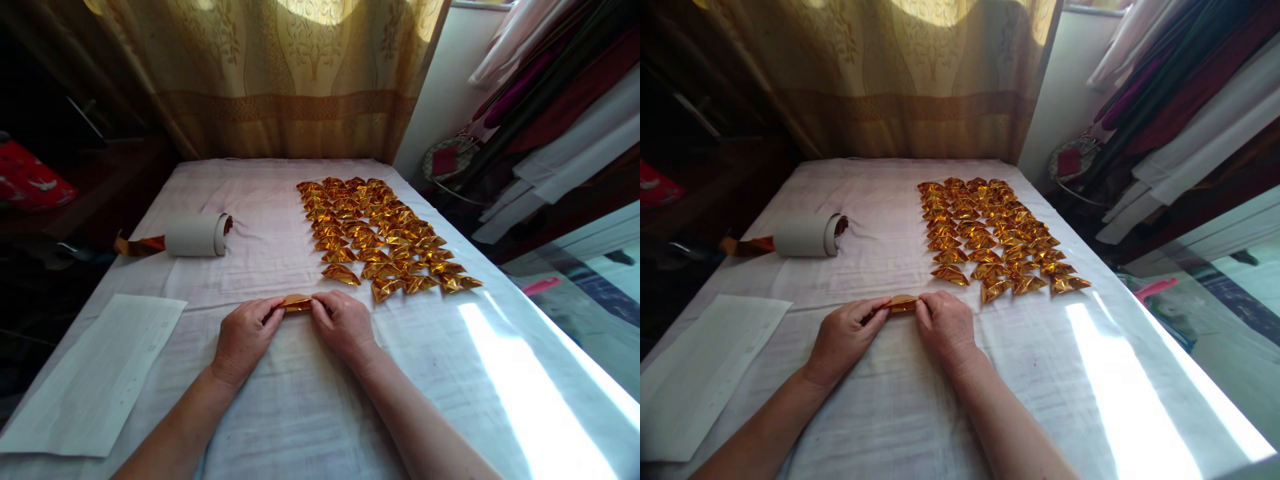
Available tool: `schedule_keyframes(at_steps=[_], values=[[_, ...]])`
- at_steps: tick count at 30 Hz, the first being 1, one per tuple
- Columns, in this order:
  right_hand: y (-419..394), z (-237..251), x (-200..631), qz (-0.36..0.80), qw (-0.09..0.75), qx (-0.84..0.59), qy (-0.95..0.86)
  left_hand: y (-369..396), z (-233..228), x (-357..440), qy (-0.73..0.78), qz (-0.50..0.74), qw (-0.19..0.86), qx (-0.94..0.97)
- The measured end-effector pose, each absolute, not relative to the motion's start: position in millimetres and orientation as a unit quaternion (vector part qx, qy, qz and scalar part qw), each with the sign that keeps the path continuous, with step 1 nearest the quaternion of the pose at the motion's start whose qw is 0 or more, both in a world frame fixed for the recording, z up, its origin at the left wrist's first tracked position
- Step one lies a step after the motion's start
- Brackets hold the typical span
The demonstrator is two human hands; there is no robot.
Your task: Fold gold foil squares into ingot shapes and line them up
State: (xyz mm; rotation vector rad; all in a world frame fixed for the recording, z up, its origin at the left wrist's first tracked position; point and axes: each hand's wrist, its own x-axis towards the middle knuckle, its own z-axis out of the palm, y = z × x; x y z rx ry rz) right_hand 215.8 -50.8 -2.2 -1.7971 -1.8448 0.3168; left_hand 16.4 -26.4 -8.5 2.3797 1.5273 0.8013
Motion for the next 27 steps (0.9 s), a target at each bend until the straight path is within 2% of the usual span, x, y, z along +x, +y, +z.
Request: schedule_keyframes(at_steps=[7, 27], values=[[-53.7, 0.4, 217.6, 0.127, 0.27, -0.671, -0.679, -27.0, 1.6, 18.0, 0.528, 0.213, 0.055, 0.82], [-54.6, -4.2, 217.9, 0.131, 0.278, -0.642, -0.702, -33.2, -1.0, 21.2, 0.5, 0.204, 0.03, 0.841]])
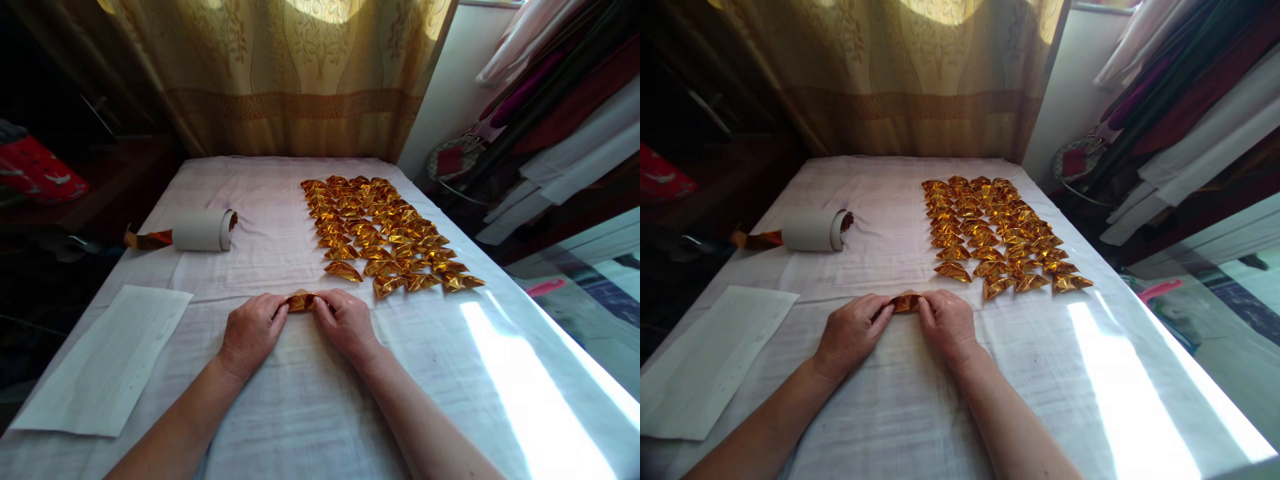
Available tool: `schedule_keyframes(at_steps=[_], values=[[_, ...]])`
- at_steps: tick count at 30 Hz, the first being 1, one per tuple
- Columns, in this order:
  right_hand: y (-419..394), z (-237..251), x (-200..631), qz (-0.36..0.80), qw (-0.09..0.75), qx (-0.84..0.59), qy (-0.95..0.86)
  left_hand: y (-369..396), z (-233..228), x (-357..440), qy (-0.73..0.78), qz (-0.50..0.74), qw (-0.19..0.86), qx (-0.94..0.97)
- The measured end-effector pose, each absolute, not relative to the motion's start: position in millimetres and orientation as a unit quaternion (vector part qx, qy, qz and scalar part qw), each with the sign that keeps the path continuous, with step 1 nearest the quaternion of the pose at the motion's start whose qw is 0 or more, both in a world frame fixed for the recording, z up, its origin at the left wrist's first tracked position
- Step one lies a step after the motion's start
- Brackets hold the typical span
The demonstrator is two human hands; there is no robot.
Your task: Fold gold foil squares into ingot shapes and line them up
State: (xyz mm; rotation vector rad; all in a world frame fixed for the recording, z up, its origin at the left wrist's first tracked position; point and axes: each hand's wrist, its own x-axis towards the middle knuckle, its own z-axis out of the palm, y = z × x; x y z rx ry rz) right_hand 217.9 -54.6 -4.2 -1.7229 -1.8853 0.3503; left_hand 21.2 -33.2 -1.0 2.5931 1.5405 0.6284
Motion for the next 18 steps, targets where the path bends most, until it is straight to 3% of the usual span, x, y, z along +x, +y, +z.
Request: schedule_keyframes(at_steps=[6, 11, 18], values=[[-54, -4, 223, 0.112, 0.272, -0.633, -0.716, -36, 1, 25, 0.493, 0.21, 0.05, 0.843], [-52, 9, 243, 0.01, 0.258, -0.671, -0.695, -38, 7, 27, 0.495, 0.197, 0.084, 0.842], [-52, 25, 275, -0.064, 0.171, -0.728, -0.661, -36, 2, 25, 0.496, 0.216, 0.07, 0.838]])
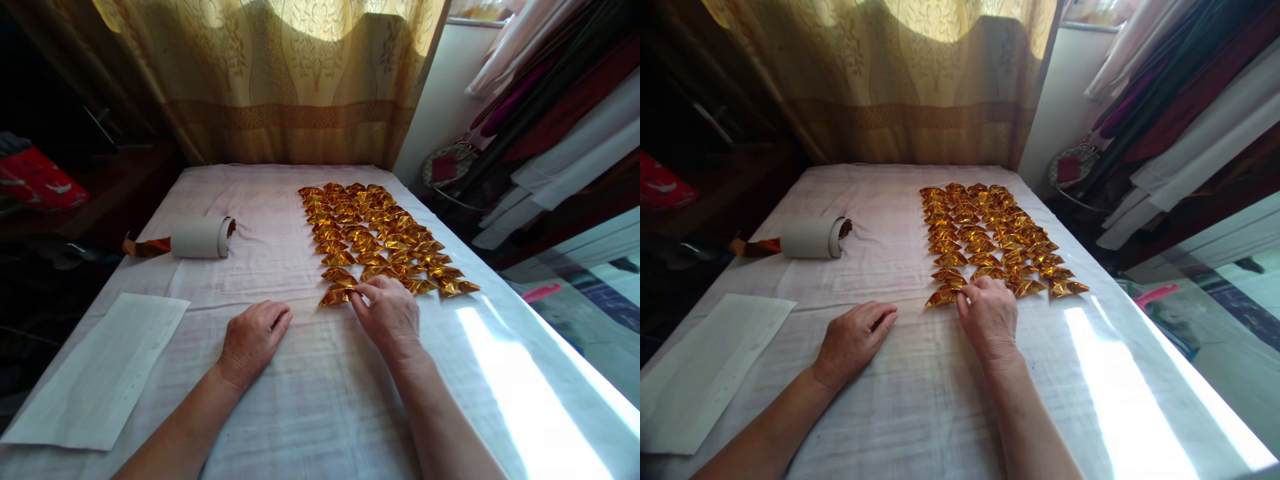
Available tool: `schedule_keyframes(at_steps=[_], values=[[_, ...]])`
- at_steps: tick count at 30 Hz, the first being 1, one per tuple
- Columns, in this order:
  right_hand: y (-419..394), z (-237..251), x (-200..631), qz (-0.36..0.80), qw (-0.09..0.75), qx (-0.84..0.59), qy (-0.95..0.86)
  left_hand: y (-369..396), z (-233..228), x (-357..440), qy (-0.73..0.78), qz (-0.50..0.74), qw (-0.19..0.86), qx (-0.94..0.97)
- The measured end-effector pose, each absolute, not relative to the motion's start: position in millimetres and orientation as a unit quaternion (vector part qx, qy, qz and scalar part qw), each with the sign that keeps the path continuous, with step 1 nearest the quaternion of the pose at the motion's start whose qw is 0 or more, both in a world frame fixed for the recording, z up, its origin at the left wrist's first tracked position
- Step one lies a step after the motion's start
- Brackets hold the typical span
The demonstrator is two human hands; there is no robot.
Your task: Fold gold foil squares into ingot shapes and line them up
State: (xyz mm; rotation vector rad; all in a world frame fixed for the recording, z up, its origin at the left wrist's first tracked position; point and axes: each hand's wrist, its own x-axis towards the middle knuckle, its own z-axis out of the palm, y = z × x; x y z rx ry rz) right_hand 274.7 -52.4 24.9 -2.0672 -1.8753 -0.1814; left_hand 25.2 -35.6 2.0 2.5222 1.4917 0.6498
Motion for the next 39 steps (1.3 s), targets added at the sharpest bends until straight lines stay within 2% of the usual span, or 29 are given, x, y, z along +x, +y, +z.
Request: schedule_keyframes(at_steps=[4, 16, 32, 39], values=[[-51, 22, 284, -0.069, 0.145, -0.745, -0.647, -35, -1, 24, 0.494, 0.212, 0.058, 0.841], [-45, 8, 290, -0.147, 0.188, -0.746, -0.621, -34, -4, 22, 0.489, 0.214, 0.05, 0.844], [-45, 11, 272, -0.106, 0.185, -0.714, -0.667, -32, -5, 21, 0.488, 0.243, 0.077, 0.835], [-29, 17, 259, -0.044, 0.091, -0.643, -0.759, -32, -5, 21, 0.491, 0.247, 0.088, 0.831]])
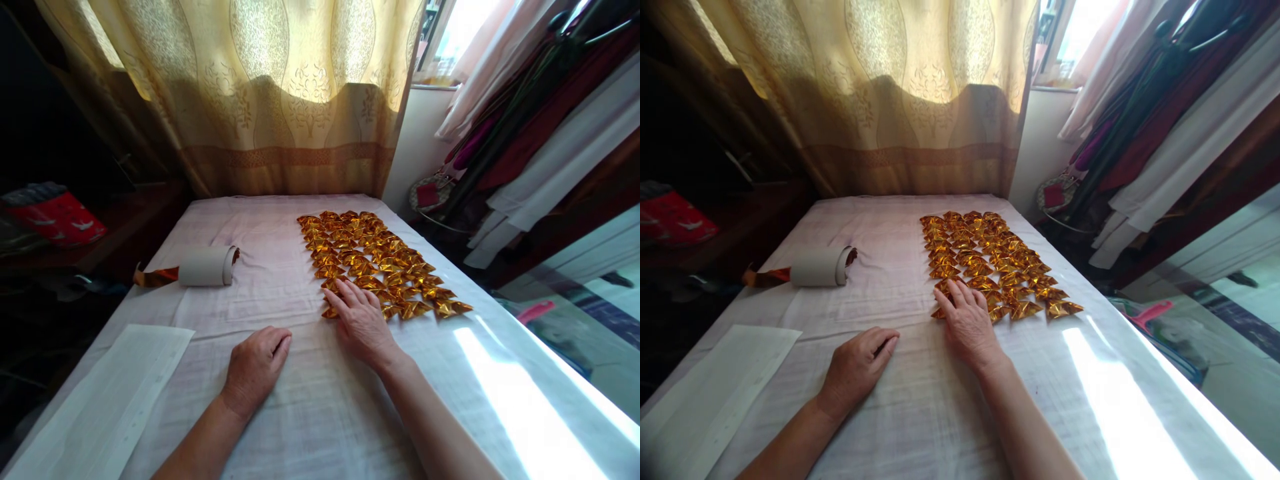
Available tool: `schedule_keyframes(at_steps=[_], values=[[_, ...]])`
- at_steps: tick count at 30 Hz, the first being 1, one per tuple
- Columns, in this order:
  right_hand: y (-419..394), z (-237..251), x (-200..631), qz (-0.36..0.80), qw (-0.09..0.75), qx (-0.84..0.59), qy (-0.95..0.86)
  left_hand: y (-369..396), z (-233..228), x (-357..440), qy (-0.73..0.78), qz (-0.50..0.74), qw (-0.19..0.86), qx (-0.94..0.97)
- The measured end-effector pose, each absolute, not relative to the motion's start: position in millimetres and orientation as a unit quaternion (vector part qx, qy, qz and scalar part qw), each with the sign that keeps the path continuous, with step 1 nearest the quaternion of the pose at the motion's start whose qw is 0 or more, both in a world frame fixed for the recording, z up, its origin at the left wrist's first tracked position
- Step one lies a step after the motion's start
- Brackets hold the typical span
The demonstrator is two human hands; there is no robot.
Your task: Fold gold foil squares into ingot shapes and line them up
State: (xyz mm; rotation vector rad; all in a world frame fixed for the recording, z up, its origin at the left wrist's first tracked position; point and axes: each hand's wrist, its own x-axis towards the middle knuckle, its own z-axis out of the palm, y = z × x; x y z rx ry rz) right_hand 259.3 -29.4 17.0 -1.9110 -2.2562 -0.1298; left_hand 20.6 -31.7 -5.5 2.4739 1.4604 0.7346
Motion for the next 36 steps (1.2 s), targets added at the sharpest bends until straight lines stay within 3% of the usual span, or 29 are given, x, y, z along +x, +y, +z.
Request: schedule_keyframes(at_steps=[6, 19, 26, 36], values=[[-21, 29, 260, -0.006, 0.037, -0.604, -0.796, -31, -5, 21, 0.494, 0.245, 0.098, 0.828], [-22, 40, 266, 0.021, 0.059, -0.583, -0.81, -32, -3, 21, 0.493, 0.241, 0.097, 0.83], [21, 50, 272, 0.038, 0.078, -0.6, -0.795, -30, -8, 21, 0.498, 0.246, 0.101, 0.826], [57, 55, 281, 0.021, 0.019, -0.618, -0.786, -26, -11, 19, 0.511, 0.316, 0.201, 0.774]])
